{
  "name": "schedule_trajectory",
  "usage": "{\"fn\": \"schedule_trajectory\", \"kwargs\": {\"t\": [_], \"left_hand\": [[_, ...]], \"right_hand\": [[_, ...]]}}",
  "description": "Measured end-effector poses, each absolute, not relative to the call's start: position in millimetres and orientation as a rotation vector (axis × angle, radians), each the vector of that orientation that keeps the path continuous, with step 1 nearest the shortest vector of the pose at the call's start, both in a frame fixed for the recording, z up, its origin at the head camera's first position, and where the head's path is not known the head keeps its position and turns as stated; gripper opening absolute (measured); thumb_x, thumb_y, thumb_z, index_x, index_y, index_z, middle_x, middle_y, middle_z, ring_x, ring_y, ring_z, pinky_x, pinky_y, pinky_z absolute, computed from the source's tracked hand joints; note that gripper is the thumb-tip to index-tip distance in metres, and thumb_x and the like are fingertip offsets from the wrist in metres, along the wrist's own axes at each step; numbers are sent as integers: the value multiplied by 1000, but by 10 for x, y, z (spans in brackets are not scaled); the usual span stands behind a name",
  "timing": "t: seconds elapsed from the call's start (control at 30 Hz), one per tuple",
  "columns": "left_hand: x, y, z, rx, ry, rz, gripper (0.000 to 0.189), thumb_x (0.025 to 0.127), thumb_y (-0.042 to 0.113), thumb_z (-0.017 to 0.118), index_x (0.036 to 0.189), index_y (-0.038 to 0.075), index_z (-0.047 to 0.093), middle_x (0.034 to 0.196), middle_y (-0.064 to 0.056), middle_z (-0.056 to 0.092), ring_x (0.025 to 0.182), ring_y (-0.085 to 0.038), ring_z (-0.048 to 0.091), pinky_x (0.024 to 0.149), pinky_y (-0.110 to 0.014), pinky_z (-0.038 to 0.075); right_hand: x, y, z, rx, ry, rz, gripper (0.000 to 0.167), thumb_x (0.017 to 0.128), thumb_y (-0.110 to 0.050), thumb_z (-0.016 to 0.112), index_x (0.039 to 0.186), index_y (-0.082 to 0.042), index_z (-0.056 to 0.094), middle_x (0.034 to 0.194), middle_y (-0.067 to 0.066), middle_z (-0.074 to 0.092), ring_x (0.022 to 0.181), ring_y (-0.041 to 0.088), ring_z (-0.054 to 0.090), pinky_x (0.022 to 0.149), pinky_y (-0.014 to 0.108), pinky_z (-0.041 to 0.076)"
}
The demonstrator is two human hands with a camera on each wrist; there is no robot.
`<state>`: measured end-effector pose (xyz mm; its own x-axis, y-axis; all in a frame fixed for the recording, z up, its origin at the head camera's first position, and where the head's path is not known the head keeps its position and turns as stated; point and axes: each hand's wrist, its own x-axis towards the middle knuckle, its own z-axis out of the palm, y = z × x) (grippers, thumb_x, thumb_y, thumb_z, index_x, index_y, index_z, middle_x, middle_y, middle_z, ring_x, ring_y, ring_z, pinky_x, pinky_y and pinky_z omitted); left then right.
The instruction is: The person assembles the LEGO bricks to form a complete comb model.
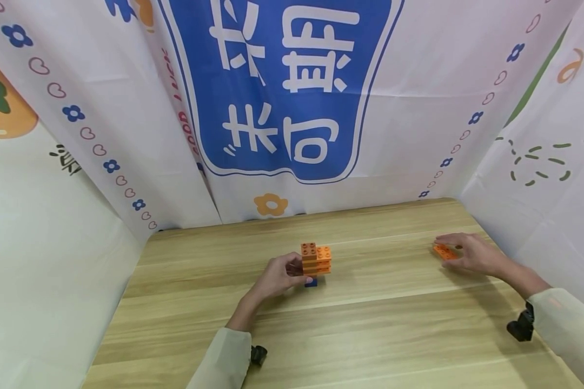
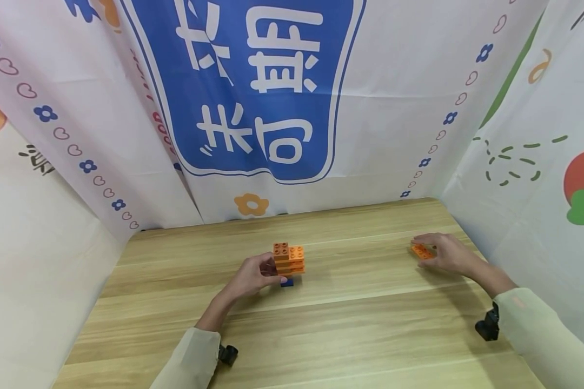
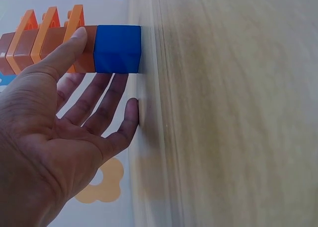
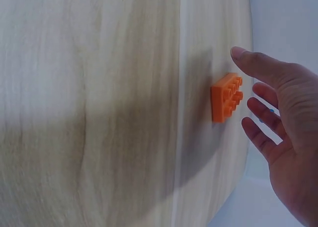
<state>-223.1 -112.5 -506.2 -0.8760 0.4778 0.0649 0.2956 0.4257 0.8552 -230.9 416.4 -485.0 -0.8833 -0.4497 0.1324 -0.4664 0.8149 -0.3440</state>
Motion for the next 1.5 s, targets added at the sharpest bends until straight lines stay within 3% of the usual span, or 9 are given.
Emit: {"fn": "schedule_trajectory", "kwargs": {"t": [0.43,0.77,1.5], "left_hand": [[-2228,-1126,-5069,697,2501,1427,31,91,15,86,115,5,70,109,-7,76,96,-18,72,84,-28,61],[-2228,-1124,-5065,689,2503,1428,31,91,15,86,116,5,70,109,-7,76,96,-18,71,84,-28,61],[-2217,-1125,-5071,687,2504,1426,31,91,15,86,116,5,70,109,-6,75,96,-18,71,84,-28,61]], "right_hand": [[-2300,4199,-4928,740,-2925,544,62,77,-20,97,127,6,71,126,29,71,102,41,73,80,52,62],[-2322,4247,-4984,786,-2873,541,58,74,-8,96,124,7,71,120,28,73,92,35,74,73,40,62],[-2354,4230,-5021,772,-2866,449,45,77,-10,94,117,3,77,106,13,78,91,29,72,76,41,58]]}}
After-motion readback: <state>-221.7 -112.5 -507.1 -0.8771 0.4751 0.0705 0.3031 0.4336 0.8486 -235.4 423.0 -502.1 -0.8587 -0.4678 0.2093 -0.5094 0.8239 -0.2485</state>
